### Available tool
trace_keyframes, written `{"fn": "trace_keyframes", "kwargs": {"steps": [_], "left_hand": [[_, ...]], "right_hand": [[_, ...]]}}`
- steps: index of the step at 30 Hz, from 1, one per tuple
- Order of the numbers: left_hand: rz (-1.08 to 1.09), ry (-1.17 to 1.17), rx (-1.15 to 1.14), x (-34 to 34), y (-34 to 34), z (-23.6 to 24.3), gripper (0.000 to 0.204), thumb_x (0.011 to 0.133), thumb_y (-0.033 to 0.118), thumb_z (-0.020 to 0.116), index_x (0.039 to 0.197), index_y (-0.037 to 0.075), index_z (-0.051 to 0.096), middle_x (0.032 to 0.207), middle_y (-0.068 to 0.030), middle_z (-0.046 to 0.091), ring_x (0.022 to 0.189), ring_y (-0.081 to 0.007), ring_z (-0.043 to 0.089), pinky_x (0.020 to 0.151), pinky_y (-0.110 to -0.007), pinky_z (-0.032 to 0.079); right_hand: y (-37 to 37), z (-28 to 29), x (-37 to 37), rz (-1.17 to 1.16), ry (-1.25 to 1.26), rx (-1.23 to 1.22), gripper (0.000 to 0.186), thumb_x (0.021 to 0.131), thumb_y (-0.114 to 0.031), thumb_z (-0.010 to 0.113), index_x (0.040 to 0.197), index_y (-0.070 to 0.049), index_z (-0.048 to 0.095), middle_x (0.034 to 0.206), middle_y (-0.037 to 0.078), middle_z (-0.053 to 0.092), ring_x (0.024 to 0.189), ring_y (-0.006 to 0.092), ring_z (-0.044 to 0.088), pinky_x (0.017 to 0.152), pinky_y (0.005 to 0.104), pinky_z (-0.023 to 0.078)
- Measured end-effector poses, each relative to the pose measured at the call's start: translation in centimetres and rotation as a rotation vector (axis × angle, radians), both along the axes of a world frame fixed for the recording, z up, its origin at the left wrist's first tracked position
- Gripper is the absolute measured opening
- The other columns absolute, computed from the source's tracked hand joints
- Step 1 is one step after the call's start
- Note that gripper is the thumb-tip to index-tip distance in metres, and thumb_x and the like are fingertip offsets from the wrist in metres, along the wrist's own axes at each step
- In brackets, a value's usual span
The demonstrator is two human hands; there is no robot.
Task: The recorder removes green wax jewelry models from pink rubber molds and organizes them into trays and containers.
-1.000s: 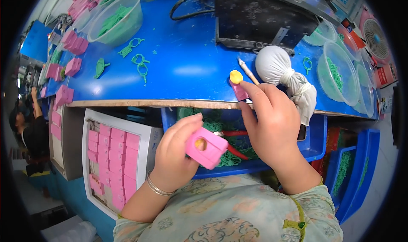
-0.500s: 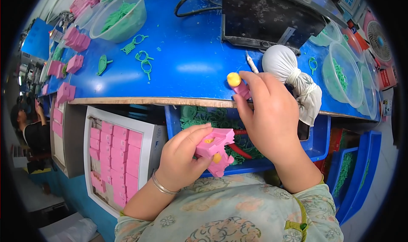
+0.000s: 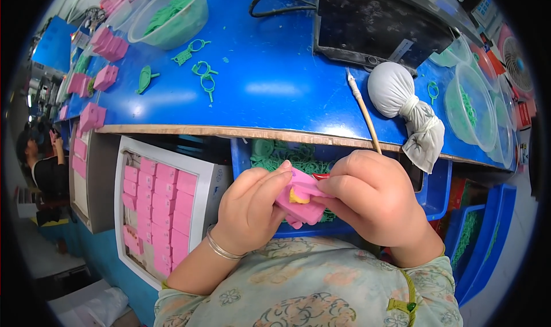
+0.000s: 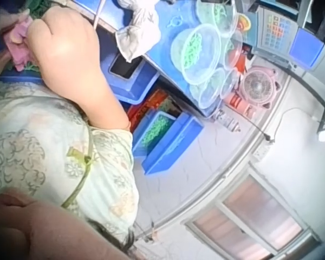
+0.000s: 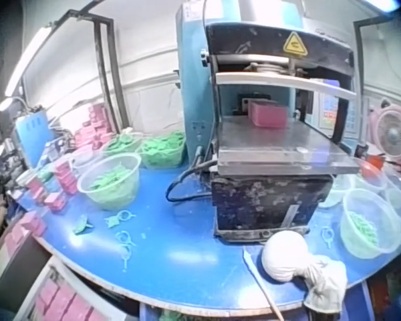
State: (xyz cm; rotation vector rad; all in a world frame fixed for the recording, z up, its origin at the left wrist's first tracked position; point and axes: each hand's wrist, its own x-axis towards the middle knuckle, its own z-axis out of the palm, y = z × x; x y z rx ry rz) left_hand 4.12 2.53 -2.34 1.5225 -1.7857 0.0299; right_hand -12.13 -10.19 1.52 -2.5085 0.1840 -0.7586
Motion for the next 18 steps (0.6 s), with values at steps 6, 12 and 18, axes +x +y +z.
{"fn": "trace_keyframes", "kwargs": {"steps": [6,12,18], "left_hand": [[-0.066,-0.099,0.117,0.1,0.0,0.1,0.053,0.059,0.004,0.066,0.111,-0.001,0.053,0.098,-0.0145,0.062,0.070,-0.0249,0.054,0.061,-0.031,0.047],[-0.075,-0.003,0.174,-0.4,-0.1,-0.1,0.044,0.057,0.007,0.071,0.100,0.003,0.060,0.081,-0.0078,0.059,0.067,-0.0247,0.053,0.060,-0.033,0.043],[-0.140,0.294,0.450,-1.2,0.0,0.7,0.038,0.058,0.006,0.070,0.094,0.002,0.058,0.080,-0.0121,0.057,0.072,-0.0298,0.054,0.066,-0.035,0.046]], "right_hand": [[1.3,0.3,0.0,0.007,0.115,-0.260,0.013,0.064,-0.012,0.060,0.074,-0.006,0.054,0.067,0.004,0.041,0.061,0.0183,0.048,0.048,0.0297,0.039],[1.0,0.1,0.1,0.024,0.146,-0.219,0.019,0.065,-0.019,0.064,0.071,-0.004,0.054,0.067,0.005,0.042,0.065,0.0192,0.048,0.055,0.0294,0.036],[1.9,-1.4,0.4,-0.046,0.175,-0.140,0.030,0.062,-0.030,0.068,0.068,-0.005,0.054,0.066,0.005,0.043,0.063,0.0199,0.046,0.053,0.0309,0.034]]}}
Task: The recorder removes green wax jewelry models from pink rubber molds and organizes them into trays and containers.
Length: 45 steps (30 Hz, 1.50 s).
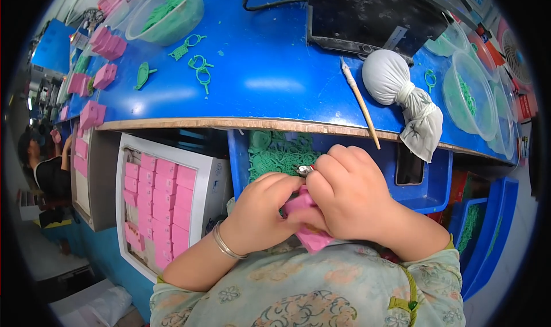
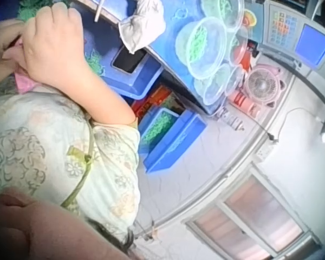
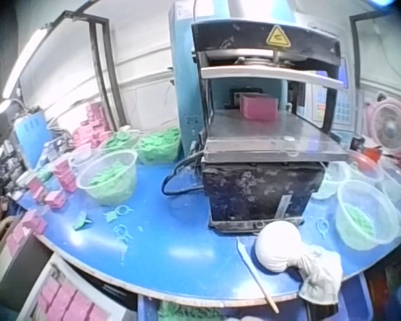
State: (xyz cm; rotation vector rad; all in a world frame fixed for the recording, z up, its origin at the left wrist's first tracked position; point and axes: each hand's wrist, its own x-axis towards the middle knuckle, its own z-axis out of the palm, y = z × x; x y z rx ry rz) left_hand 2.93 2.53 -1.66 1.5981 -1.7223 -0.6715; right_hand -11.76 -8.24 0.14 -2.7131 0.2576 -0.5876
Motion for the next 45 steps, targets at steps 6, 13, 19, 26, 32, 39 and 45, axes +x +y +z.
{"fn": "trace_keyframes", "kwargs": {"steps": [6,13,19,26,32,39,45], "left_hand": [[-0.115,0.276,0.244,-0.6,0.2,0.6,0.032,0.067,0.017,0.075,0.091,0.003,0.059,0.079,-0.0110,0.058,0.073,-0.0261,0.056,0.068,-0.034,0.045],[-0.142,0.442,0.298,-0.8,0.6,0.0,0.029,0.068,0.019,0.077,0.087,0.004,0.062,0.079,-0.0083,0.060,0.074,-0.0218,0.056,0.067,-0.031,0.045],[0.073,0.771,0.446,-1.1,0.7,-1.0,0.028,0.067,0.015,0.079,0.086,0.003,0.062,0.079,-0.0006,0.062,0.074,-0.0061,0.056,0.066,-0.023,0.046],[-0.031,0.507,0.212,-1.4,0.6,-1.5,0.025,0.065,0.017,0.079,0.074,0.005,0.059,0.070,-0.0033,0.052,0.064,-0.0135,0.049,0.058,-0.026,0.039],[0.030,0.222,-0.090,-0.7,0.1,-1.3,0.021,0.066,0.012,0.076,0.077,0.004,0.060,0.073,-0.0051,0.054,0.068,-0.0193,0.049,0.062,-0.030,0.039],[0.246,0.398,-0.179,-1.2,0.3,-1.3,0.025,0.069,0.006,0.072,0.089,0.001,0.058,0.086,-0.0075,0.055,0.075,-0.0186,0.049,0.069,-0.028,0.040],[0.240,0.934,0.149,-0.9,0.7,-0.8,0.018,0.080,0.007,0.065,0.093,-0.002,0.058,0.093,-0.0049,0.057,0.084,-0.0117,0.053,0.075,-0.026,0.044]], "right_hand": [[0.3,-1.4,0.2,-0.124,-0.084,0.322,0.032,0.078,-0.027,0.060,0.057,-0.004,0.054,0.056,0.011,0.049,0.057,0.0300,0.051,0.054,0.0407,0.040],[-0.7,-2.2,0.3,-0.005,0.241,1.291,0.050,0.093,-0.035,0.043,0.060,0.002,0.051,0.060,0.016,0.052,0.060,0.0347,0.051,0.057,0.0429,0.040],[0.7,-2.2,-0.1,-0.156,-0.171,0.502,0.035,0.080,-0.029,0.062,0.060,-0.002,0.050,0.060,0.012,0.050,0.058,0.0306,0.053,0.050,0.0379,0.042],[0.0,-3.1,-0.2,-0.156,-0.089,0.754,0.034,0.082,-0.028,0.061,0.061,-0.003,0.050,0.056,0.009,0.049,0.053,0.0241,0.053,0.047,0.0355,0.042],[1.0,-3.4,-0.9,-0.024,-0.230,1.489,0.017,0.085,-0.015,0.061,0.091,-0.001,0.052,0.078,0.005,0.059,0.072,0.0115,0.056,0.065,0.0287,0.047],[1.3,-4.3,-1.0,0.172,-0.052,1.930,0.037,0.081,-0.012,0.066,0.113,-0.002,0.050,0.098,0.005,0.060,0.086,0.0095,0.057,0.076,0.0251,0.047],[1.4,-3.9,-1.6,0.044,0.159,1.586,0.027,0.081,-0.017,0.067,0.102,-0.003,0.058,0.083,0.002,0.063,0.073,0.0111,0.060,0.064,0.0267,0.049]]}}
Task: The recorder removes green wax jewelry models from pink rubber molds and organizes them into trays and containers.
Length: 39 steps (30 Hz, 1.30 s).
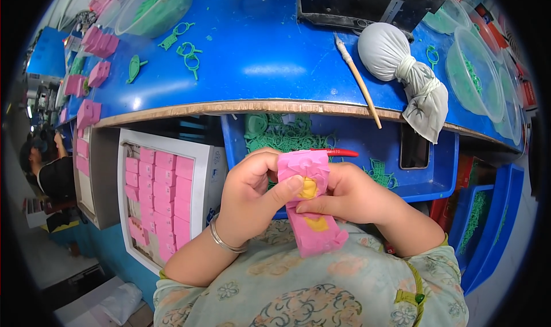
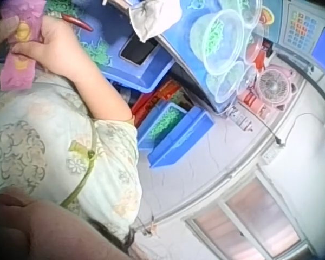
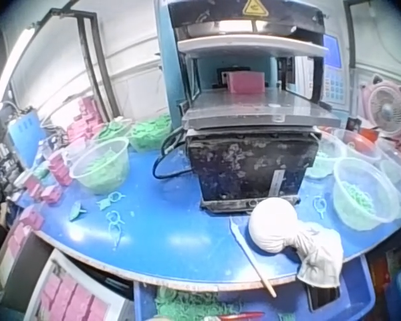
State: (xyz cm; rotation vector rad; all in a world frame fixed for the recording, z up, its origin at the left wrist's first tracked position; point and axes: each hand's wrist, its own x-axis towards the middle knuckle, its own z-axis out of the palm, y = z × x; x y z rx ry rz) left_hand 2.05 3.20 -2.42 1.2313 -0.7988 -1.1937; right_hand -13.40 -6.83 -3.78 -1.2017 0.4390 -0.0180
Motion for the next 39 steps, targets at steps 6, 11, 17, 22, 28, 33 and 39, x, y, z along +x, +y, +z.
{"fn": "trace_keyframes", "kwargs": {"steps": [6,11,17,22,28,33,39], "left_hand": [[-0.015,0.359,0.159,0.0,-0.3,0.4,0.016,0.085,0.013,0.060,0.094,-0.001,0.057,0.095,-0.0039,0.059,0.086,-0.0105,0.056,0.079,-0.025,0.045],[-0.001,0.281,0.091,0.4,-0.5,0.2,0.018,0.084,0.008,0.061,0.098,-0.002,0.056,0.096,-0.0061,0.060,0.088,-0.0107,0.056,0.079,-0.025,0.046],[-0.009,0.284,0.045,0.8,-0.3,-0.2,0.020,0.084,0.004,0.060,0.102,-0.003,0.055,0.095,-0.0082,0.061,0.086,-0.0118,0.057,0.077,-0.026,0.046],[-0.029,0.438,0.134,1.1,-0.2,-0.3,0.021,0.087,0.009,0.057,0.103,-0.004,0.055,0.094,-0.0078,0.061,0.085,-0.0123,0.057,0.076,-0.026,0.046],[-0.074,0.640,0.171,0.9,-0.5,-0.4,0.020,0.088,0.010,0.057,0.103,-0.003,0.055,0.094,-0.0069,0.061,0.085,-0.0111,0.057,0.075,-0.025,0.045],[-0.052,0.101,0.076,0.0,-0.5,-0.1,0.027,0.079,0.003,0.066,0.103,0.000,0.054,0.095,-0.0058,0.061,0.086,-0.0110,0.057,0.078,-0.026,0.046],[-0.090,0.163,0.249,-0.2,-0.5,0.1,0.032,0.076,0.002,0.069,0.103,-0.002,0.053,0.095,-0.0065,0.061,0.086,-0.0113,0.059,0.075,-0.026,0.050]], "right_hand": [[-0.1,0.1,-0.2,0.056,0.046,-0.298,0.027,0.081,-0.016,0.067,0.103,-0.002,0.058,0.088,0.003,0.064,0.077,0.0083,0.057,0.067,0.0244,0.047],[-0.2,0.0,-0.3,-0.024,-0.027,-0.066,0.026,0.082,-0.013,0.066,0.103,-0.002,0.058,0.091,0.004,0.064,0.082,0.0073,0.057,0.071,0.0241,0.047],[-0.5,-0.1,-0.6,0.009,-0.058,0.135,0.025,0.082,-0.010,0.065,0.104,-0.002,0.058,0.093,0.001,0.063,0.084,0.0067,0.056,0.073,0.0234,0.046],[-0.9,-0.3,-0.8,0.089,-0.055,0.157,0.026,0.081,-0.009,0.065,0.105,-0.002,0.057,0.093,0.001,0.062,0.084,0.0068,0.055,0.074,0.0231,0.046],[-0.9,-0.2,-0.7,0.127,-0.006,0.305,0.022,0.082,-0.011,0.064,0.101,-0.002,0.058,0.089,0.000,0.061,0.079,0.0060,0.054,0.068,0.0235,0.046],[-0.4,-0.4,-0.2,0.006,0.016,0.040,0.022,0.083,-0.016,0.064,0.098,-0.001,0.058,0.083,0.002,0.062,0.073,0.0071,0.055,0.064,0.0239,0.046],[-0.5,-0.1,-0.3,0.056,0.038,-0.257,0.025,0.080,-0.022,0.066,0.093,-0.001,0.060,0.076,0.010,0.065,0.069,0.0169,0.062,0.061,0.0294,0.047]]}}
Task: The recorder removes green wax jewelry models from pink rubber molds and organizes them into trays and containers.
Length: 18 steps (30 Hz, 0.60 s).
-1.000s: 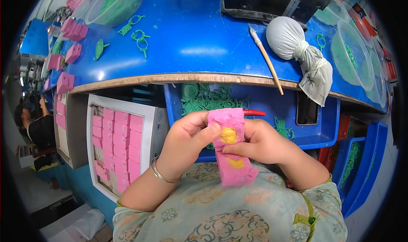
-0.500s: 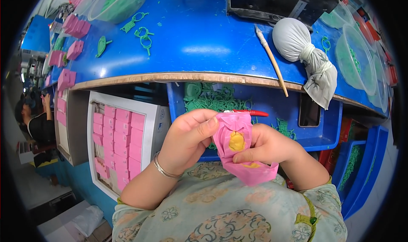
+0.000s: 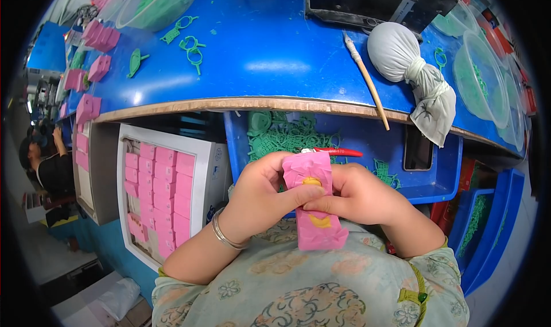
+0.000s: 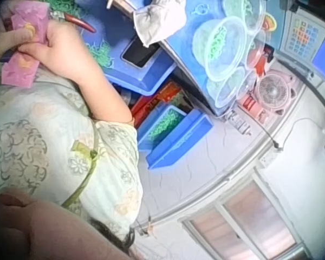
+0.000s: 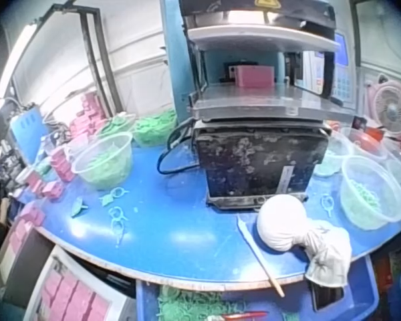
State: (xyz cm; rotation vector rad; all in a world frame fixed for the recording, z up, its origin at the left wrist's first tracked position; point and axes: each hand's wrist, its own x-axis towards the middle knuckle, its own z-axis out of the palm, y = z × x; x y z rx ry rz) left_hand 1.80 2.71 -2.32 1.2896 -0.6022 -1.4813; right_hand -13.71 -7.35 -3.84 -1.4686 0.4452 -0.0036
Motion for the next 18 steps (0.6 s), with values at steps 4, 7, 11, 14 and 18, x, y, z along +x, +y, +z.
{"fn": "trace_keyframes", "kwargs": {"steps": [4,7,11,14,18], "left_hand": [[0.064,0.038,-0.024,-0.3,-0.1,-0.2,0.031,0.076,0.002,0.069,0.103,-0.003,0.053,0.095,-0.0072,0.061,0.086,-0.0119,0.060,0.075,-0.026,0.051],[0.037,0.003,-0.011,-0.2,0.1,-0.2,0.032,0.078,0.003,0.067,0.106,-0.004,0.053,0.096,-0.0080,0.062,0.087,-0.0123,0.060,0.075,-0.026,0.051],[0.054,0.069,0.002,0.0,0.3,-0.3,0.031,0.080,0.007,0.066,0.106,-0.004,0.053,0.096,-0.0082,0.062,0.088,-0.0126,0.059,0.076,-0.026,0.050],[0.051,0.108,0.012,0.3,0.3,-0.8,0.031,0.082,0.011,0.065,0.106,-0.003,0.053,0.097,-0.0074,0.062,0.087,-0.0117,0.059,0.076,-0.026,0.049],[0.037,0.250,0.009,0.5,0.0,-1.2,0.030,0.083,0.015,0.064,0.106,-0.001,0.054,0.097,-0.0061,0.062,0.085,-0.0104,0.058,0.076,-0.026,0.048]], "right_hand": [[-0.1,0.4,0.1,-0.021,-0.021,-0.132,0.025,0.081,-0.023,0.065,0.092,-0.002,0.060,0.076,0.013,0.064,0.068,0.0236,0.062,0.060,0.0324,0.046],[-0.1,0.6,0.2,0.004,0.004,-0.096,0.026,0.080,-0.027,0.065,0.091,-0.003,0.060,0.074,0.014,0.063,0.065,0.0266,0.061,0.059,0.0341,0.046],[0.0,1.0,0.1,0.063,0.112,-0.211,0.028,0.080,-0.030,0.065,0.088,-0.004,0.060,0.070,0.013,0.062,0.062,0.0266,0.060,0.057,0.0342,0.045],[0.2,1.2,0.2,0.055,0.093,-0.237,0.028,0.080,-0.031,0.065,0.086,-0.004,0.060,0.069,0.013,0.062,0.061,0.0264,0.059,0.056,0.0339,0.045],[0.3,1.2,0.4,0.028,0.047,-0.152,0.026,0.081,-0.029,0.065,0.088,-0.004,0.061,0.072,0.012,0.064,0.062,0.0241,0.061,0.057,0.0326,0.045]]}}
